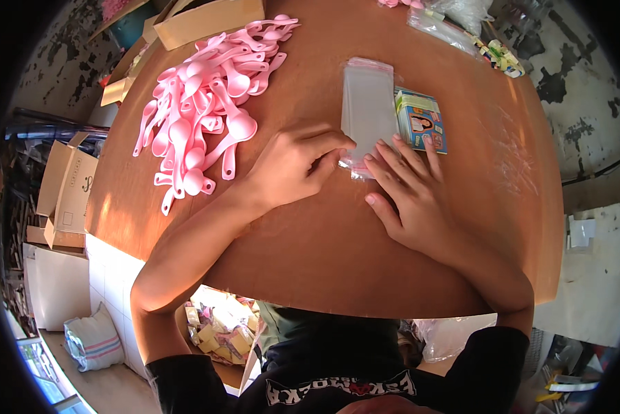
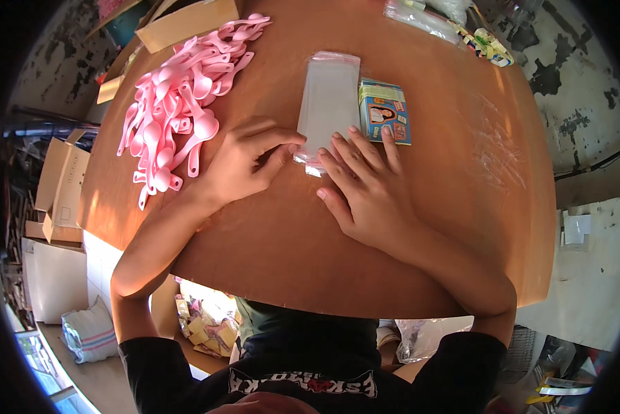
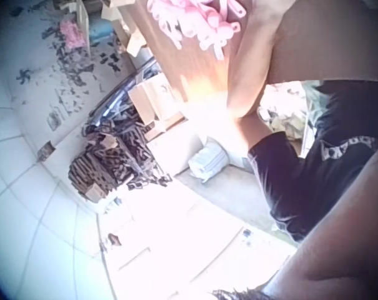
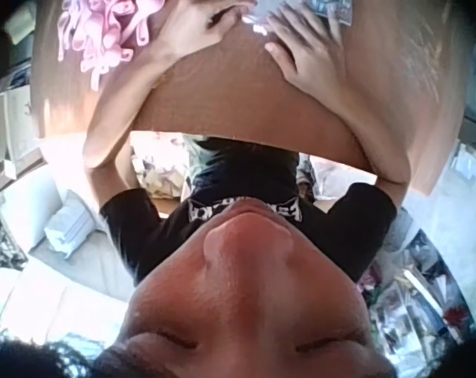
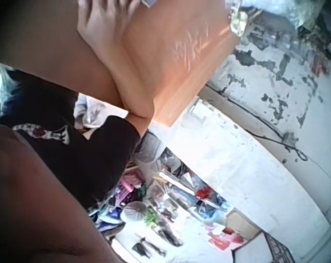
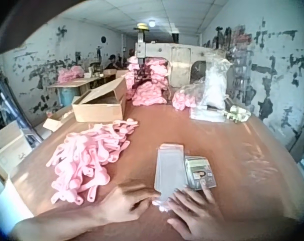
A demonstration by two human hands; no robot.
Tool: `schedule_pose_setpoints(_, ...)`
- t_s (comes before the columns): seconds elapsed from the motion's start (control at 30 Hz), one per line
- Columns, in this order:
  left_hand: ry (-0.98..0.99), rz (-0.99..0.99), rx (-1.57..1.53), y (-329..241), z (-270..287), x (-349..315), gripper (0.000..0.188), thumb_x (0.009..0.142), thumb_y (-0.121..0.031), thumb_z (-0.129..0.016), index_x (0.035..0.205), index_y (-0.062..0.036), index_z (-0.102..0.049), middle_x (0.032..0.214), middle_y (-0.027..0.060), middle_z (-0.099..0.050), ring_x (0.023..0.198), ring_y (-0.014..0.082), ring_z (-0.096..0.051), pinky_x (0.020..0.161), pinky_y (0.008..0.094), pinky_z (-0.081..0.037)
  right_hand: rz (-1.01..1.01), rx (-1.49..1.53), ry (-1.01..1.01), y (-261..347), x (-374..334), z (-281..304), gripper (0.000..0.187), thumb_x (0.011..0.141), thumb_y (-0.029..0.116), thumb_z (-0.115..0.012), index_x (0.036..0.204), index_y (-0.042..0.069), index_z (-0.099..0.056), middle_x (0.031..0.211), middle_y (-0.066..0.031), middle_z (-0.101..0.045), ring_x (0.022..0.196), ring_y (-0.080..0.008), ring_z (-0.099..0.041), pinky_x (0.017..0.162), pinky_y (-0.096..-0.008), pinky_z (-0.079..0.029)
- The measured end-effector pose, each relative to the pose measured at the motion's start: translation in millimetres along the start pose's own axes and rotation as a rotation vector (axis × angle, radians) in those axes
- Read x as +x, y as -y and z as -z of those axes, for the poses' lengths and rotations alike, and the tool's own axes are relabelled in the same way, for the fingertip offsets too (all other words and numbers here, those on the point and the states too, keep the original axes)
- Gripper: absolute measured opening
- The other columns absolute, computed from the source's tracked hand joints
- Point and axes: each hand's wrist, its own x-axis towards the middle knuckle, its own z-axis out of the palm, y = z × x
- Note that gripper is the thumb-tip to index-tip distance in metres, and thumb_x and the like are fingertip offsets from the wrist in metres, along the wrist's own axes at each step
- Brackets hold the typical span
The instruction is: The person repeatedly picks pink plastic spoons from a pile, places each into a small clear plastic bag, and seals the bag. They then affix a yellow sticky note to the bag and set it aside. This cycle is repeated multiple times throughout the clip.
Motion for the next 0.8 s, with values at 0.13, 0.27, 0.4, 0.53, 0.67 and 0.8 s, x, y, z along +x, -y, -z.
schedule_pose_setpoints(0.13,0.054,-0.008,0.017,-1,4,-1,0.019,0.079,0.002,-0.063,0.096,-0.0019,-0.069,0.093,0.0111,-0.067,0.081,0.0315,-0.065,0.071,0.0408,-0.054,-0.027,0.011,0.053,-1,1,-1,0.049,0.090,0.033,-0.061,0.122,-0.004,-0.060,0.131,-0.0197,-0.057,0.130,-0.0351,-0.047,0.112,-0.0605,-0.021)
schedule_pose_setpoints(0.27,0.074,0.040,-0.002,-1,3,-3,0.021,0.077,0.001,-0.063,0.097,-0.0024,-0.070,0.096,0.0103,-0.067,0.084,0.0312,-0.065,0.073,0.0409,-0.054,-0.038,0.010,0.059,0,2,-1,0.051,0.091,0.033,-0.061,0.125,-0.004,-0.058,0.132,-0.0189,-0.057,0.130,-0.0350,-0.046,0.111,-0.0605,-0.020)
schedule_pose_setpoints(0.4,0.099,0.009,0.031,-3,2,-2,0.026,0.076,0.005,-0.065,0.100,-0.0030,-0.070,0.100,0.0122,-0.067,0.086,0.0296,-0.067,0.072,0.0376,-0.055,-0.031,0.001,0.065,1,3,2,0.051,0.091,0.033,-0.060,0.127,-0.003,-0.057,0.132,-0.0186,-0.057,0.130,-0.0352,-0.047,0.111,-0.0614,-0.020)
schedule_pose_setpoints(0.53,0.104,0.017,0.040,-5,3,-2,0.026,0.076,0.005,-0.066,0.101,-0.0032,-0.070,0.102,0.0123,-0.066,0.088,0.0296,-0.067,0.072,0.0372,-0.055,-0.030,0.030,0.013,0,1,-1,0.043,0.090,0.031,-0.063,0.121,0.002,-0.062,0.130,-0.0162,-0.059,0.128,-0.0339,-0.048,0.111,-0.0614,-0.021)
schedule_pose_setpoints(0.67,0.096,0.006,0.044,-4,2,-2,0.026,0.076,0.006,-0.066,0.100,-0.0031,-0.070,0.102,0.0123,-0.066,0.088,0.0302,-0.066,0.073,0.0376,-0.055,-0.016,0.026,-0.070,-2,-4,-6,0.029,0.087,0.025,-0.067,0.108,0.006,-0.069,0.124,-0.0099,-0.062,0.124,-0.0309,-0.050,0.110,-0.0586,-0.024)
schedule_pose_setpoints(0.8,0.089,-0.004,0.050,-3,0,-3,0.023,0.076,0.003,-0.064,0.098,-0.0036,-0.070,0.100,0.0103,-0.066,0.088,0.0296,-0.066,0.075,0.0382,-0.055,0.000,0.033,-0.118,-4,-4,-9,0.022,0.084,0.019,-0.070,0.103,0.008,-0.071,0.117,-0.0057,-0.063,0.119,-0.0285,-0.053,0.108,-0.0556,-0.028)
